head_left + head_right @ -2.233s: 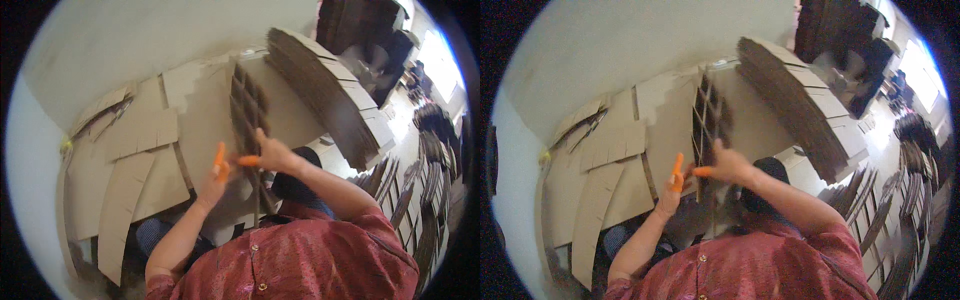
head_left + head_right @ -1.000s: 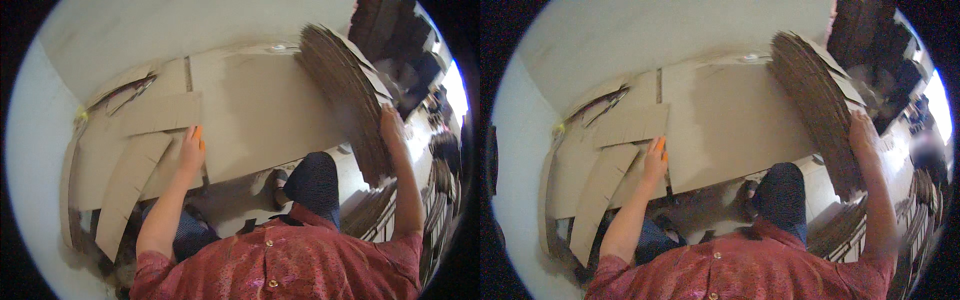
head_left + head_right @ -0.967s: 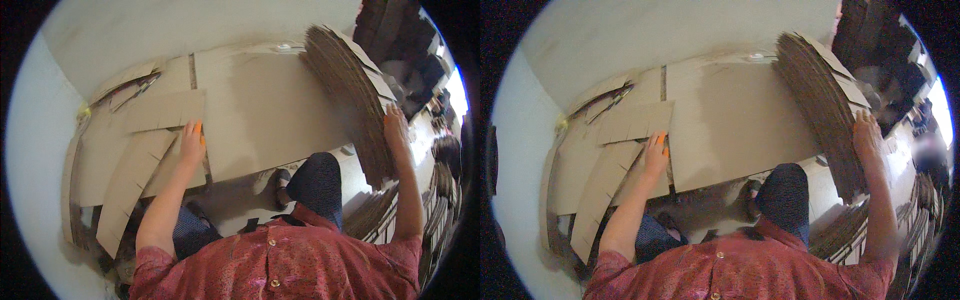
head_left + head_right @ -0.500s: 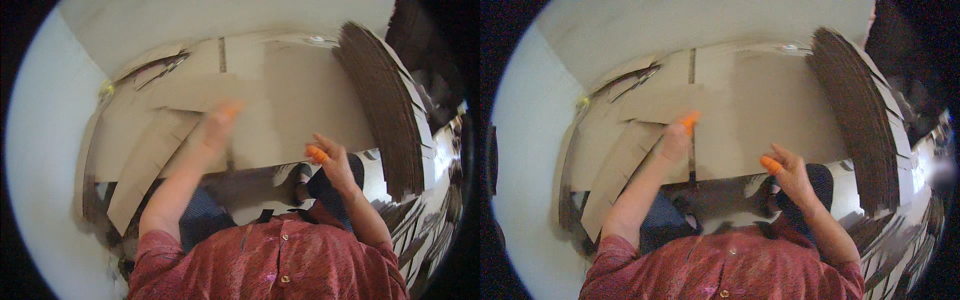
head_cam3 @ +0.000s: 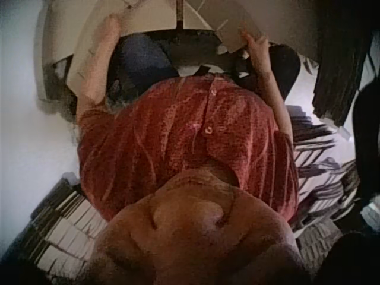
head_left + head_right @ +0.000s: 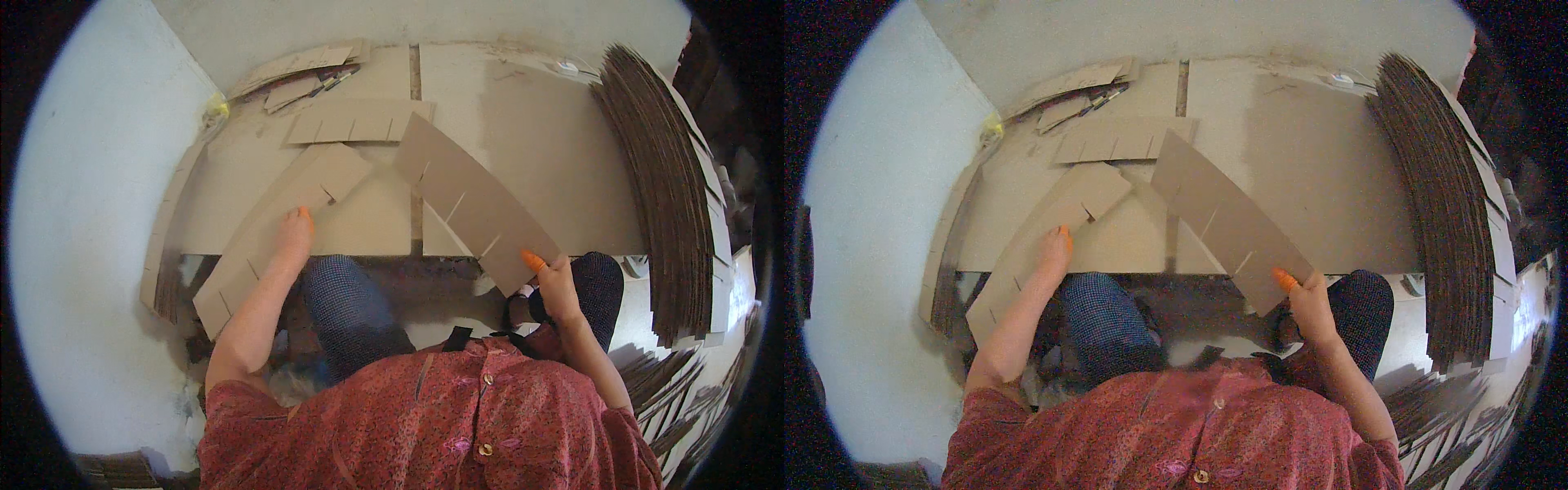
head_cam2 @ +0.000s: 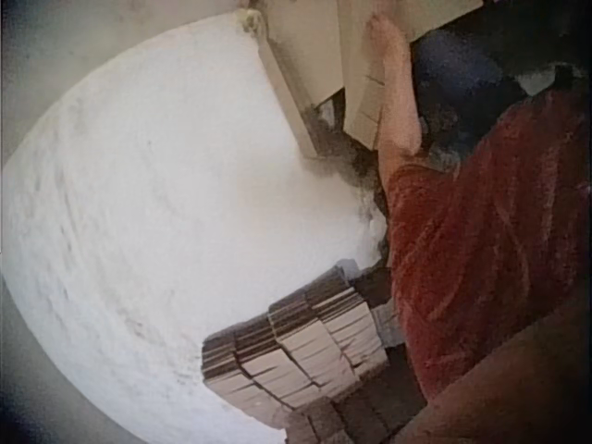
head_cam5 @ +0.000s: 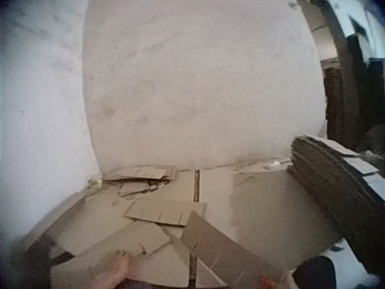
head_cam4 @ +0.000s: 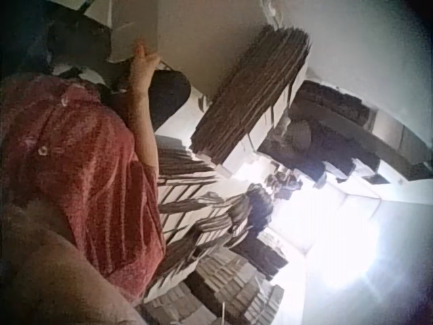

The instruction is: The person sits on the floor and repeatedly folds pre-cut cardboard sheets into grid-like dividers. They use both hands to crease the scored lines and then place the finished pieces onto a growing stack nearby.

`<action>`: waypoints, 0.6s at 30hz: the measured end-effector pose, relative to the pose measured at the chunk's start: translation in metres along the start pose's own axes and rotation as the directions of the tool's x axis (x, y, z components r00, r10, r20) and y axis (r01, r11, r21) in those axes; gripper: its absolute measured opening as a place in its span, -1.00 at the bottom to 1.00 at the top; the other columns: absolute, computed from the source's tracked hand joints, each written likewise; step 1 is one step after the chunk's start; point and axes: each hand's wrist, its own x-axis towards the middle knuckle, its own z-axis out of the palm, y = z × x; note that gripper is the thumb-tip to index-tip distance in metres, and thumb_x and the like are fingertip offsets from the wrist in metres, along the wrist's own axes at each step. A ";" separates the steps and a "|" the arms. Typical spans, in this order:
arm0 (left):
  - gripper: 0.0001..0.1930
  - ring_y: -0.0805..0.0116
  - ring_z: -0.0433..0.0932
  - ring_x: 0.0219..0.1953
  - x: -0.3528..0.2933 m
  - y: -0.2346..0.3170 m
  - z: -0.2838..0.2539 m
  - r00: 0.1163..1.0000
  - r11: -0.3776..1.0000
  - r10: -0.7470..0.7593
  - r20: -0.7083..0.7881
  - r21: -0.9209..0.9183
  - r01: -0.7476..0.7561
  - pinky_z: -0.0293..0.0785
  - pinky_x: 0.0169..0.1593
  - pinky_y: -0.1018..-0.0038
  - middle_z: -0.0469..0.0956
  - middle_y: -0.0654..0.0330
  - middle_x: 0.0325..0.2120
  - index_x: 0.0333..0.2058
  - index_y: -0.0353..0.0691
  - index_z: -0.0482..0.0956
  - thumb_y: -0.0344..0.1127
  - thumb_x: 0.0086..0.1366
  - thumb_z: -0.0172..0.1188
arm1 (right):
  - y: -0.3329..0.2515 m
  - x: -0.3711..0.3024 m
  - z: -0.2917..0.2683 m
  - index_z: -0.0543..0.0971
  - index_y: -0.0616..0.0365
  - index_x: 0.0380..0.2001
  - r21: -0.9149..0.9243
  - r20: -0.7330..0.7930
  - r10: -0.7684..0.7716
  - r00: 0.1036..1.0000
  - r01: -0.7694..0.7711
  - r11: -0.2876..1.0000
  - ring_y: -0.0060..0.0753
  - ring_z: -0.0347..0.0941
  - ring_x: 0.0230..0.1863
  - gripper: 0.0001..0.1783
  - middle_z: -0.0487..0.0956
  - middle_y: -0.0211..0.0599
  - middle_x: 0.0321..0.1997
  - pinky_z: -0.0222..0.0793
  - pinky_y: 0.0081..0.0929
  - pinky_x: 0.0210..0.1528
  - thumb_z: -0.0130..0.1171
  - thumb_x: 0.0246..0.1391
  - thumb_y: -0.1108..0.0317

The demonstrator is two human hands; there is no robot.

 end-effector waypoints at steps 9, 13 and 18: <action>-0.76 -0.07 0.54 -0.38 0.021 0.072 -0.074 0.954 0.961 0.205 0.220 -0.231 -0.153 0.43 -0.28 0.15 0.54 -0.13 -0.45 -0.38 -0.35 0.54 -0.24 0.23 0.10 | -0.031 -0.018 0.029 0.59 0.30 -0.21 0.038 0.065 -0.308 0.949 0.306 0.951 -0.62 0.41 -0.24 -0.81 0.58 -0.45 -0.27 0.34 -0.61 -0.19 0.09 0.11 0.53; -0.78 -0.01 0.54 -0.42 0.007 0.118 -0.100 0.827 0.753 0.545 0.134 -0.513 -0.413 0.41 -0.33 0.22 0.55 -0.15 -0.45 -0.40 -0.40 0.53 -0.29 0.18 0.15 | -0.045 -0.020 0.037 0.60 0.30 -0.22 -0.059 0.069 -0.308 0.949 0.312 0.948 -0.66 0.39 -0.26 -0.80 0.58 -0.48 -0.30 0.33 -0.65 -0.22 0.06 0.10 0.57; -0.80 0.35 0.43 -0.53 -0.029 0.170 -0.144 0.741 0.659 0.614 0.272 -0.694 -0.291 0.36 -0.43 0.40 0.47 -0.02 -0.60 -0.39 -0.42 0.54 -0.33 0.21 0.15 | -0.048 -0.018 0.029 0.59 0.34 -0.25 -0.086 0.013 -0.463 0.886 0.462 0.883 -0.69 0.32 -0.35 -0.83 0.56 -0.50 -0.39 0.32 -0.64 -0.34 0.13 0.07 0.53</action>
